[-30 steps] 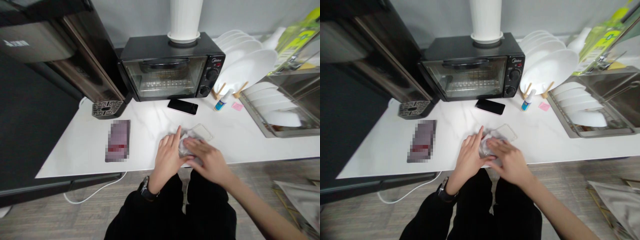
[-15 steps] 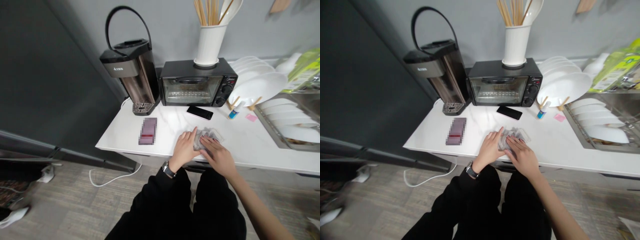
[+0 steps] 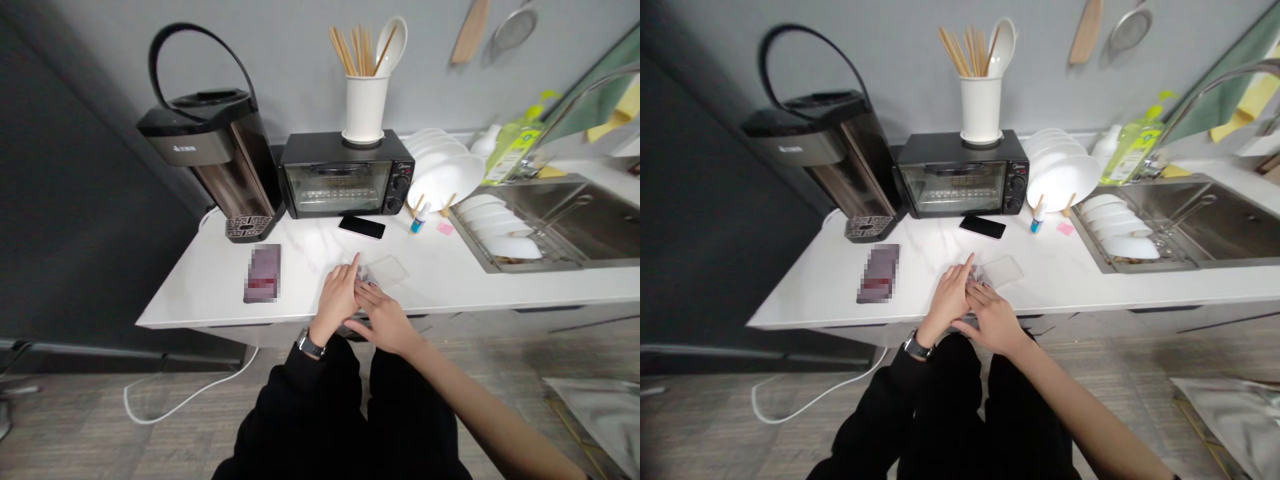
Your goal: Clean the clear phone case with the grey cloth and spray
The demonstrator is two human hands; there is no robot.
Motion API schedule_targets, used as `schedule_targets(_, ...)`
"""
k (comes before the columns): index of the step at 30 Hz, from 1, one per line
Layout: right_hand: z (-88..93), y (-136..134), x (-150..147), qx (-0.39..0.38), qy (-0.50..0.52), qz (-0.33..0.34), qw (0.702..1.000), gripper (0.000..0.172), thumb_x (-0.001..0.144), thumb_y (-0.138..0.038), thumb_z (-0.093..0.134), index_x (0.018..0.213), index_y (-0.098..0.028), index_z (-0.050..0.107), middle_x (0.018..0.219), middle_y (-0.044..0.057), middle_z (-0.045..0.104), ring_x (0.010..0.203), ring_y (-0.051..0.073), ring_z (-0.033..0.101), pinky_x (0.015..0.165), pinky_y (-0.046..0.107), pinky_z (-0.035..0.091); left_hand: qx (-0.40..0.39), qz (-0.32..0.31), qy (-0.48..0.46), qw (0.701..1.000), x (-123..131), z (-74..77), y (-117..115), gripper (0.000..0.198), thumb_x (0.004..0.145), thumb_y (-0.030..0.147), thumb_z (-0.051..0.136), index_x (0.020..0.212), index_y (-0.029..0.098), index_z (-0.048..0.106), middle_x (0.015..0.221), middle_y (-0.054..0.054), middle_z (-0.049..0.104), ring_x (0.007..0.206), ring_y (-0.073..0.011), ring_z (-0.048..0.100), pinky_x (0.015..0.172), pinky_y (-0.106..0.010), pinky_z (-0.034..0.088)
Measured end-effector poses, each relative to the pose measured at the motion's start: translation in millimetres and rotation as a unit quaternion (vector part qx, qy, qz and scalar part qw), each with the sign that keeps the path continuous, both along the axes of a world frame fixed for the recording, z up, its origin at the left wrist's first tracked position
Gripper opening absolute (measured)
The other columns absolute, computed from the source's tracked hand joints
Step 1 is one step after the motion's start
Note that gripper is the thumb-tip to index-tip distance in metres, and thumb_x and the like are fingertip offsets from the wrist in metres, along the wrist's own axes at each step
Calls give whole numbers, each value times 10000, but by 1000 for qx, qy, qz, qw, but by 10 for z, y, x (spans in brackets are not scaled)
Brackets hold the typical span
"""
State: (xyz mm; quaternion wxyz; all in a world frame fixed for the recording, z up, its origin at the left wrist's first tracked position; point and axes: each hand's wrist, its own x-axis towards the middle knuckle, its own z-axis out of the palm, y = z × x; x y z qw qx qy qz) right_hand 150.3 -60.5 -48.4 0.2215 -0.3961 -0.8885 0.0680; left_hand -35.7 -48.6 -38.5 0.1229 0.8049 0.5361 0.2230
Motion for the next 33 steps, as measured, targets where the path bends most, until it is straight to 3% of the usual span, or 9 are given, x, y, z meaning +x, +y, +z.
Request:
schedule_targets(4, 11, 30, 53, 15, 8, -105, 994, 567, 1061, -494, 484, 1442, -88, 593, 1484, 226, 607, 1440, 348, 534, 1185, 575, 442, 6, -9, -25, 1000, 4, -11, 7, 1002, 890, 362, 731, 1666, 181, 123, 1384, -123, 614, 1258, -315, 529, 1086, -456, 428)
schedule_targets(8, 20, 12, 142, -13, 6, -5, 1000, 557, 1060, -493, 488, 1483, -140, 570, 1499, 174, 608, 1419, 301, 563, 1188, 517, 460, 9, 0, -8, 1000, 3, -23, 5, 954, 908, 298, 699, 1664, 156, 134, 1327, -133, 626, 1218, -302, 542, 1058, -438, 446)
schedule_targets(11, 15, -11, 165, 13, 14, -93, 995, 524, 1067, -474, 470, 1441, -137, 613, 1454, 198, 639, 1404, 345, 573, 1154, 582, 479, 11, 2, -14, 1000, 3, -23, 10, 992, 895, 366, 730, 1662, 168, 132, 1351, -127, 621, 1235, -309, 534, 1072, -449, 437)
schedule_targets(15, 9, -3, 118, -15, 8, -2, 1000, 558, 1049, -527, 503, 1444, -148, 612, 1481, 166, 627, 1420, 309, 562, 1187, 529, 463, 8, 0, -8, 1000, 3, -17, 12, 941, 921, 304, 690, 1664, 182, 125, 1332, -129, 624, 1219, -296, 543, 1053, -441, 445)
schedule_targets(19, 22, 51, 92, 9, 9, -90, 996, 570, 1058, -496, 486, 1453, -103, 601, 1493, 219, 597, 1439, 357, 533, 1180, 599, 445, 9, -4, -25, 1000, 3, -24, 8, 1028, 890, 396, 746, 1669, 200, 104, 1360, -124, 618, 1229, -315, 540, 1068, -467, 437)
schedule_targets(23, 21, 87, 124, -24, 3, 28, 999, 575, 1049, -516, 511, 1479, -143, 583, 1518, 170, 592, 1455, 304, 522, 1203, 522, 444, 7, 6, -11, 1000, 3, -44, 14, 967, 918, 293, 694, 1674, 192, 98, 1297, -125, 628, 1209, -304, 545, 1048, -446, 447)
schedule_targets(27, -29, 90, 205, 18, -4, -70, 997, 591, 1053, -493, 509, 1487, -97, 565, 1522, 223, 569, 1471, 366, 490, 1195, 604, 425, 7, 1, -29, 1000, 8, -43, 7, 1083, 872, 478, 774, 1669, 195, 98, 1347, -126, 616, 1229, -315, 534, 1076, -465, 434)
schedule_targets(31, -120, -58, 264, -4, 2, 21, 1000, 616, 1046, -484, 534, 1564, -157, 476, 1565, 163, 543, 1468, 322, 503, 1203, 572, 439, 8, 7, -13, 1000, 20, -27, -19, 1104, 851, 520, 793, 1664, 170, 134, 1317, -138, 621, 1226, -323, 540, 1064, -460, 448)
schedule_targets(33, -164, -73, 320, 3, 17, 11, 1000, 551, 1068, -440, 494, 1566, -207, 480, 1550, 122, 570, 1445, 305, 535, 1193, 568, 455, 7, 2, -12, 1000, 22, -24, -21, 1134, 829, 559, 804, 1664, 181, 136, 1328, -137, 621, 1236, -325, 542, 1065, -456, 452)
